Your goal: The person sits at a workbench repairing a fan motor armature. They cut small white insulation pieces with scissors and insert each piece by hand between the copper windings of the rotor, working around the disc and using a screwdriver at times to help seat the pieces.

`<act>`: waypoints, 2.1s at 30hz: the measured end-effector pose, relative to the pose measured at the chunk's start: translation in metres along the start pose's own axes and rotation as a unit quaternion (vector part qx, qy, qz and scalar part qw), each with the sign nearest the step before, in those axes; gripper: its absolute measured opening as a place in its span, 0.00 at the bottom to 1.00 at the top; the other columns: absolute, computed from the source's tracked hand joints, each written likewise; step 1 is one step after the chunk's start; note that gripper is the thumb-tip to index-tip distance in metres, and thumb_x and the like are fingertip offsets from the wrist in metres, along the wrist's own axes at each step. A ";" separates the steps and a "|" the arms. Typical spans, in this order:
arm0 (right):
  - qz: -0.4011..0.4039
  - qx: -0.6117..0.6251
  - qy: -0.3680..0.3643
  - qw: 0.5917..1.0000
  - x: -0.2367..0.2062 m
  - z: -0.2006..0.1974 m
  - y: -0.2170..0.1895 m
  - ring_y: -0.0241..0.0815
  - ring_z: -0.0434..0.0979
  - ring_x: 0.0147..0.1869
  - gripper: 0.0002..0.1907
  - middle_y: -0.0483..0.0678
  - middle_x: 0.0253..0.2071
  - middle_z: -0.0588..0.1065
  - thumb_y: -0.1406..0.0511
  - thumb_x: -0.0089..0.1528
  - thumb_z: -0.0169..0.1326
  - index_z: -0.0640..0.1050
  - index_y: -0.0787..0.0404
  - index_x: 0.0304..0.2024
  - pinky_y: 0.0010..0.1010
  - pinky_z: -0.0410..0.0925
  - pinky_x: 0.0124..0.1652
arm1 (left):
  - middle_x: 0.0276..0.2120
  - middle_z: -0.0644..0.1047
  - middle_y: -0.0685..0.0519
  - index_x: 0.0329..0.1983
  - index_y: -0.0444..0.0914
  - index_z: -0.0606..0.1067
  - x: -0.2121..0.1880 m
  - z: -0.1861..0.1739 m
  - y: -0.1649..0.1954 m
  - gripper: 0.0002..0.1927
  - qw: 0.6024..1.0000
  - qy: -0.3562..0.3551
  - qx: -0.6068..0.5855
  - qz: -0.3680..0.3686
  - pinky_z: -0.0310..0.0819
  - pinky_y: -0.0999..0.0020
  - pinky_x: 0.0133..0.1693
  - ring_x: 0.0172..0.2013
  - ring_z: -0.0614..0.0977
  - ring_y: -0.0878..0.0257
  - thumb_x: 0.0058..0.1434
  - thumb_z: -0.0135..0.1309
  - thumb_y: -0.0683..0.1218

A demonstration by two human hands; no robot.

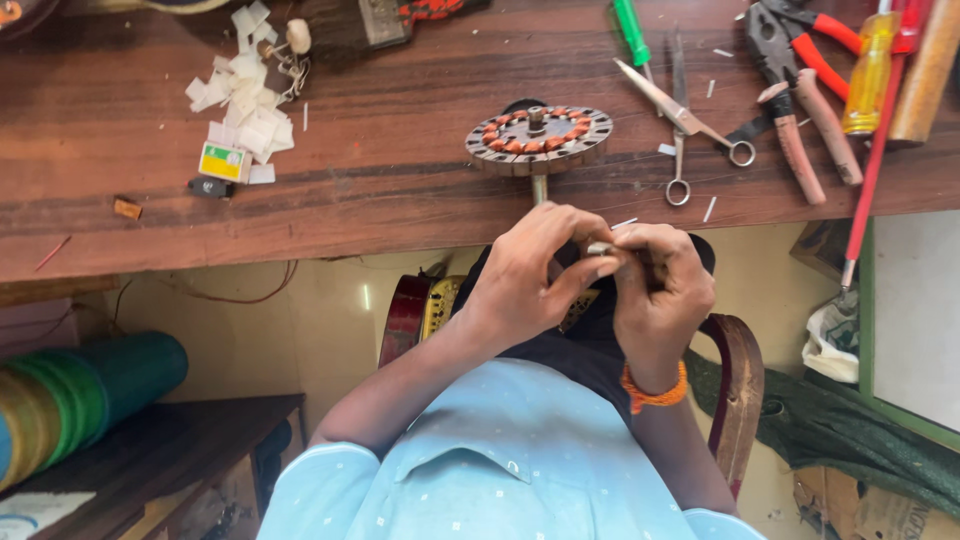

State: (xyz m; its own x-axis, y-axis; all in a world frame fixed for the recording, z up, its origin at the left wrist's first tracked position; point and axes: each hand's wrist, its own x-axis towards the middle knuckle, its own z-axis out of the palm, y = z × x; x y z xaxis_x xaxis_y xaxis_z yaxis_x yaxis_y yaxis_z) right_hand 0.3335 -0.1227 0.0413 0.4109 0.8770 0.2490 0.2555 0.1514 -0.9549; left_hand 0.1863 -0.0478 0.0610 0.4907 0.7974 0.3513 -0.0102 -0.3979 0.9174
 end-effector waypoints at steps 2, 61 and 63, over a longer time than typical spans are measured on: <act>-0.061 -0.053 -0.027 0.996 0.015 -0.016 -0.004 0.34 0.79 0.43 0.05 0.50 0.44 0.78 0.69 0.72 0.54 0.75 0.67 0.45 0.22 0.72 0.43 | 0.38 0.78 0.51 0.45 0.36 0.75 0.003 -0.002 0.003 0.08 1.000 -0.016 -0.016 -0.015 0.76 0.72 0.31 0.38 0.81 0.61 0.64 0.61 0.38; 0.331 -0.156 -0.303 0.880 0.005 -0.091 0.001 0.33 0.78 0.34 0.17 0.48 0.29 0.81 0.70 0.58 0.59 0.82 0.67 0.50 0.27 0.70 0.34 | 0.32 0.85 0.53 0.42 0.36 0.81 0.014 0.026 -0.066 0.15 0.888 -0.073 -0.323 -0.318 0.77 0.74 0.27 0.29 0.87 0.65 0.63 0.61 0.52; 0.297 -0.195 -0.264 0.897 0.013 -0.087 0.002 0.32 0.80 0.36 0.19 0.49 0.31 0.82 0.69 0.59 0.58 0.81 0.65 0.53 0.27 0.71 0.37 | 0.33 0.84 0.54 0.44 0.36 0.81 0.011 0.022 -0.064 0.16 0.882 -0.063 -0.335 -0.325 0.76 0.75 0.27 0.30 0.87 0.66 0.63 0.60 0.53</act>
State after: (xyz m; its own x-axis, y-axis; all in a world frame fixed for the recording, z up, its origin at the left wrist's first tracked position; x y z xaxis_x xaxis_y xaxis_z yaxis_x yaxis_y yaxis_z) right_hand 0.4158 -0.1505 0.0570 0.1295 0.8594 -0.4946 0.4574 -0.4943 -0.7392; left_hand 0.2119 -0.0236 0.0019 0.6743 0.6854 -0.2749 -0.1827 0.5155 0.8372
